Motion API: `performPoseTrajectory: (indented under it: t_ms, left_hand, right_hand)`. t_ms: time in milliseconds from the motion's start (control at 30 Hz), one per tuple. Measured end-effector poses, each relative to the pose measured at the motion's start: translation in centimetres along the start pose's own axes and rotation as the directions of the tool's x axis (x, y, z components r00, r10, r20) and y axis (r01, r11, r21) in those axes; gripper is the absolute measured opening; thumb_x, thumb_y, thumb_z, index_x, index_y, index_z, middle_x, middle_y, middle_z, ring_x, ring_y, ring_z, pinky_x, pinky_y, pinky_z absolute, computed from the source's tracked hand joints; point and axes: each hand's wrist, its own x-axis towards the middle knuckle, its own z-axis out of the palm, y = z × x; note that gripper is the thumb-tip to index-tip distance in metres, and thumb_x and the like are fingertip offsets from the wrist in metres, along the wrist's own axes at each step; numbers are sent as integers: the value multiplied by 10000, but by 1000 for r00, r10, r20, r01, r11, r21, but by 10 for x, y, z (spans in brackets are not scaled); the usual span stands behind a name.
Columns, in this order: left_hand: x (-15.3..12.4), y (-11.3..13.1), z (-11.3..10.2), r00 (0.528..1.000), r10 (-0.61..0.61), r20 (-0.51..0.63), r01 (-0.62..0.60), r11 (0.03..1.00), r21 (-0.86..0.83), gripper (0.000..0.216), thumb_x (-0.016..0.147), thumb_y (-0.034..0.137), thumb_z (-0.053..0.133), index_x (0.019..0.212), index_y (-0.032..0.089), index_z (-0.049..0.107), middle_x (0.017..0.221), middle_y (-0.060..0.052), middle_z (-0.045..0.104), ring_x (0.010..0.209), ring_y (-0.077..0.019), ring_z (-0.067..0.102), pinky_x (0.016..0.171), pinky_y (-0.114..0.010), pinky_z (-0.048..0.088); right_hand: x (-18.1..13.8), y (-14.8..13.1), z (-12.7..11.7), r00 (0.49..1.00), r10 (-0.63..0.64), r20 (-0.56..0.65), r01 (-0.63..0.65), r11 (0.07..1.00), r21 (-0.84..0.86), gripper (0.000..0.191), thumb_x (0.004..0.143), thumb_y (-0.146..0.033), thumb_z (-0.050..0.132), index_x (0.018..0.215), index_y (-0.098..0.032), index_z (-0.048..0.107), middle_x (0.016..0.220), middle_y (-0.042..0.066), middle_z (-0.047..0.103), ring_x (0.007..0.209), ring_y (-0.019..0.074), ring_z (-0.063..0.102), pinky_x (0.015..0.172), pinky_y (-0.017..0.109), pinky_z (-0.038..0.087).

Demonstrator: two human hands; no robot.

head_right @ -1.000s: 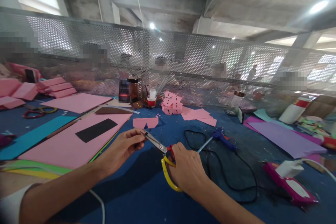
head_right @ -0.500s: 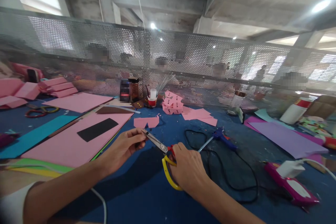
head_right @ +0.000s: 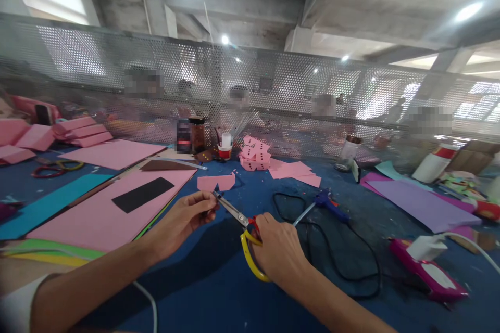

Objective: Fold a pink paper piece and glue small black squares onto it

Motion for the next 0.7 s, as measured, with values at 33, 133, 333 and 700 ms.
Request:
performPoseTrajectory:
  t_ms: [33, 133, 333, 700]
  left_hand:
    - [0, 0, 0, 1000, -5, 0, 5, 1000, -2, 68, 805, 221, 625, 786, 155, 630, 778, 5, 546, 658, -88, 531, 650, -218, 429]
    - [0, 0, -1, 1000, -6, -4, 6, 1000, -4, 77, 795, 236, 644, 803, 160, 640, 808, 3, 556, 669, -88, 532, 655, -218, 428]
    - [2, -2, -4, 999, 8, -50, -7, 1000, 8, 131, 767, 282, 684, 847, 181, 662, 810, 9, 572, 635, -84, 526, 593, -212, 397]
    - [0, 0, -2, 999, -5, -46, 7, 999, 42, 131, 764, 291, 690, 798, 167, 664, 762, 6, 576, 658, -94, 546, 611, -205, 411]
  right_hand:
    - [0, 0, 0, 1000, 0, 2, 0, 1000, 4, 108, 825, -304, 529, 765, -216, 513, 659, -13, 579, 561, 153, 560, 525, 295, 115]
    - [0, 1, 0, 1000, -12, 15, 12, 1000, 10, 113, 830, -304, 522, 762, -214, 507, 680, -11, 585, 574, 158, 570, 526, 296, 122]
    - [2, 1, 0, 1000, -30, 10, 30, 999, -23, 72, 837, -285, 518, 853, -217, 504, 834, -4, 597, 585, 152, 570, 522, 295, 131]
    - [2, 0, -1, 999, -38, 31, 38, 999, -28, 76, 832, -289, 527, 834, -219, 498, 812, -10, 581, 573, 149, 558, 519, 291, 129]
